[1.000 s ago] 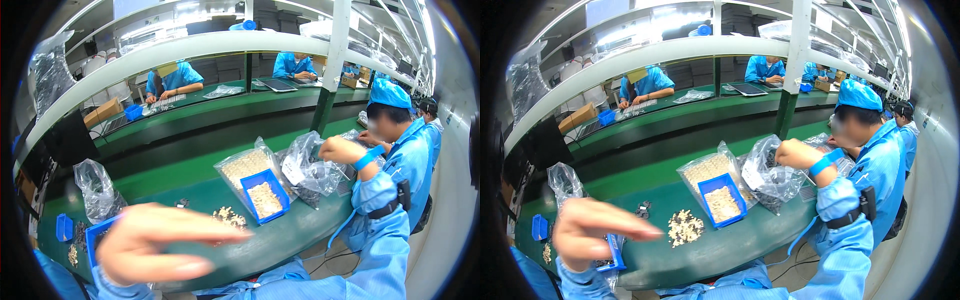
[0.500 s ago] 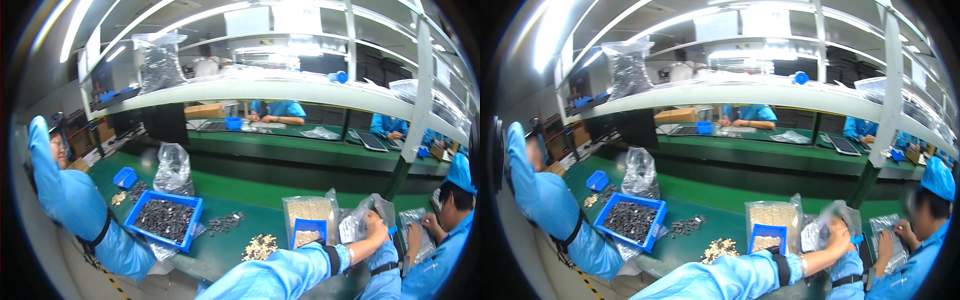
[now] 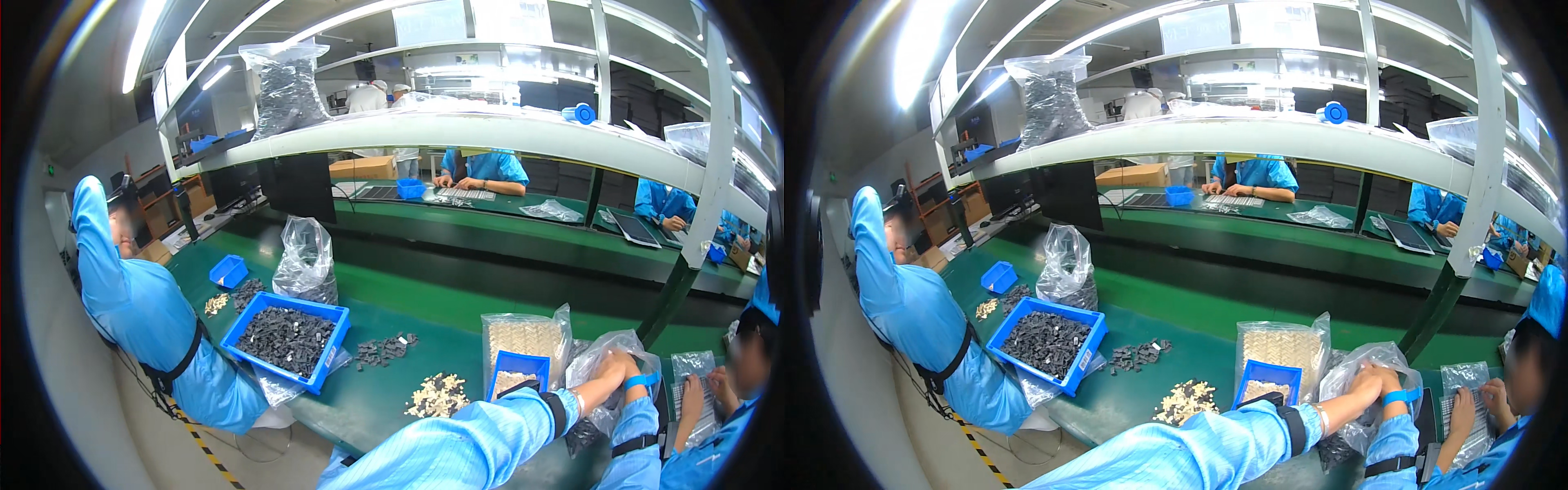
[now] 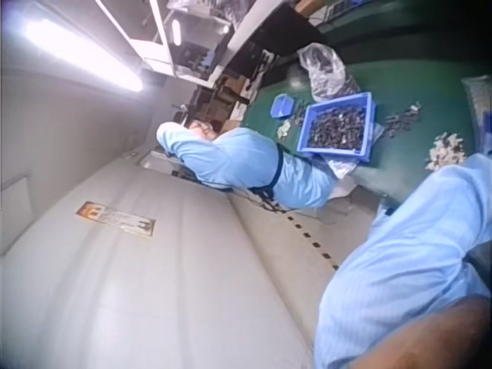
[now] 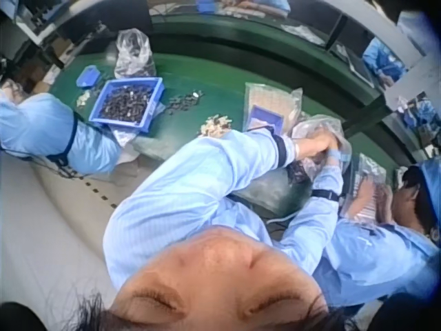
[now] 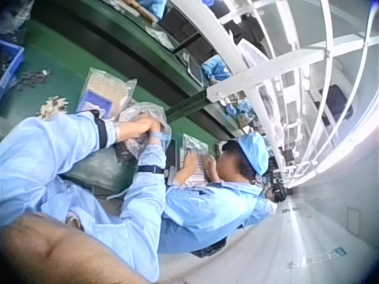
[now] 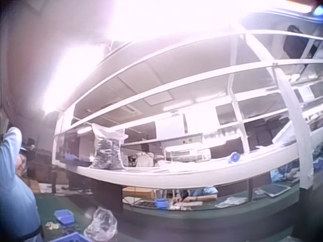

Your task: Manually sort and assemble small black and tan plastic components into sets.

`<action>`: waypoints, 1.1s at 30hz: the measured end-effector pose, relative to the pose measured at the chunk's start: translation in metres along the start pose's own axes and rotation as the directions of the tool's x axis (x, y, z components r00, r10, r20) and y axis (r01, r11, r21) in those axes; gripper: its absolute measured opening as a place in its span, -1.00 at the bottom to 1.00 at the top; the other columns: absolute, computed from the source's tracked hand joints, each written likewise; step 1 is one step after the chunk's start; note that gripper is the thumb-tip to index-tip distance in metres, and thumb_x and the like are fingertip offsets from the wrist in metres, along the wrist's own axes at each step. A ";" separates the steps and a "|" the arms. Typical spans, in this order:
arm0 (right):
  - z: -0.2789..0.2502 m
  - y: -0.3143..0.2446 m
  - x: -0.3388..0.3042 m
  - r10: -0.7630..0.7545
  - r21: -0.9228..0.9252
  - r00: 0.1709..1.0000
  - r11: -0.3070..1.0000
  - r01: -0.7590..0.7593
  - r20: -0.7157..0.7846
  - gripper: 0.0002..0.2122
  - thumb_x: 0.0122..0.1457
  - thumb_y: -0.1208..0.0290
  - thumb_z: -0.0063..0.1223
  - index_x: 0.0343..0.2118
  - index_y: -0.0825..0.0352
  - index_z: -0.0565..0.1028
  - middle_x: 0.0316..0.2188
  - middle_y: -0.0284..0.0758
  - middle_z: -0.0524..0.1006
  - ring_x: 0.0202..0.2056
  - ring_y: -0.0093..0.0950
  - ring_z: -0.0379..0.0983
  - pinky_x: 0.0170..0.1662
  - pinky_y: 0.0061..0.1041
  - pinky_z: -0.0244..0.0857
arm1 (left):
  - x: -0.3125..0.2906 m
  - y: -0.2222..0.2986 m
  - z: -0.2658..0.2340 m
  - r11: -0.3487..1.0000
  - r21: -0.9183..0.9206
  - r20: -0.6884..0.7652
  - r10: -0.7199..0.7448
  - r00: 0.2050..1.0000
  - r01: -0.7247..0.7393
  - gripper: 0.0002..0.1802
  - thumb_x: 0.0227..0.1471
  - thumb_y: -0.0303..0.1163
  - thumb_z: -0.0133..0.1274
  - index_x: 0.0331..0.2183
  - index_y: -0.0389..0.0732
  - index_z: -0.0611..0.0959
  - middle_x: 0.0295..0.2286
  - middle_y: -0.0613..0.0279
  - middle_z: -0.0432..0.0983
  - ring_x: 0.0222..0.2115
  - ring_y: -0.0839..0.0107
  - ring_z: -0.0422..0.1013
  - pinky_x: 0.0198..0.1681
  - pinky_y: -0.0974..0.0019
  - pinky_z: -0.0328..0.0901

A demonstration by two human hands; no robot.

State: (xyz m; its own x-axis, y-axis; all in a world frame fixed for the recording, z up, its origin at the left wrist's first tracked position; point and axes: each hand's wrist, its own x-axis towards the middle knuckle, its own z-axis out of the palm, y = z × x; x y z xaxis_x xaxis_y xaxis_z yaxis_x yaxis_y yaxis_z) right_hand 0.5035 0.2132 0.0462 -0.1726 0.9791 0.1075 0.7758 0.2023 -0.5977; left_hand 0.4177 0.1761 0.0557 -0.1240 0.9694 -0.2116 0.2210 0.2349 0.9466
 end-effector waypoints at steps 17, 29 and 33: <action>0.000 -0.031 -0.003 0.338 0.955 0.929 0.195 -0.224 0.149 -0.64 0.08 0.15 0.00 -0.20 0.35 0.38 -0.26 -0.29 0.45 -0.25 -0.42 0.36 -0.17 -0.42 0.25 | 0.002 0.020 -0.011 0.494 -0.869 0.005 -0.005 1.000 0.007 -0.50 0.02 -0.08 -0.09 -0.19 -0.35 0.47 -0.23 0.10 0.42 -0.25 0.35 0.35 -0.19 0.30 0.24; 0.001 -0.077 -0.072 0.539 0.912 0.739 0.305 0.275 -0.403 -0.74 0.11 0.27 -0.03 -0.31 0.40 0.45 -0.32 -0.30 0.45 -0.30 -0.52 0.35 -0.23 -0.53 0.26 | -0.050 0.017 -0.023 0.830 -0.389 -0.152 0.370 0.916 -0.400 -0.70 -0.01 -0.30 -0.01 -0.32 -0.34 0.60 -0.37 0.06 0.54 -0.34 0.38 0.43 -0.26 0.38 0.29; 0.005 -0.078 -0.100 0.483 0.911 0.772 0.222 0.348 -0.413 -0.76 0.16 0.28 -0.10 -0.36 0.40 0.46 -0.40 -0.36 0.46 -0.34 -0.58 0.34 -0.26 -0.60 0.25 | -0.065 0.000 -0.012 0.760 -0.419 -0.187 0.463 0.866 -0.497 -0.73 -0.01 -0.30 0.01 -0.34 -0.31 0.61 -0.43 0.16 0.54 -0.40 0.50 0.42 -0.34 0.44 0.29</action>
State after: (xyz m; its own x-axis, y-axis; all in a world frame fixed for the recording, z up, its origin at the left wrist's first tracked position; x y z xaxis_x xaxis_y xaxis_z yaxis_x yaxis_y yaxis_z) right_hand 0.4572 0.0995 0.0779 0.4926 0.8616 0.1222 -0.4407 0.3681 -0.8187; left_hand 0.4138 0.1126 0.0723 -0.1856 0.9356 0.3005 -0.1754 -0.3324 0.9267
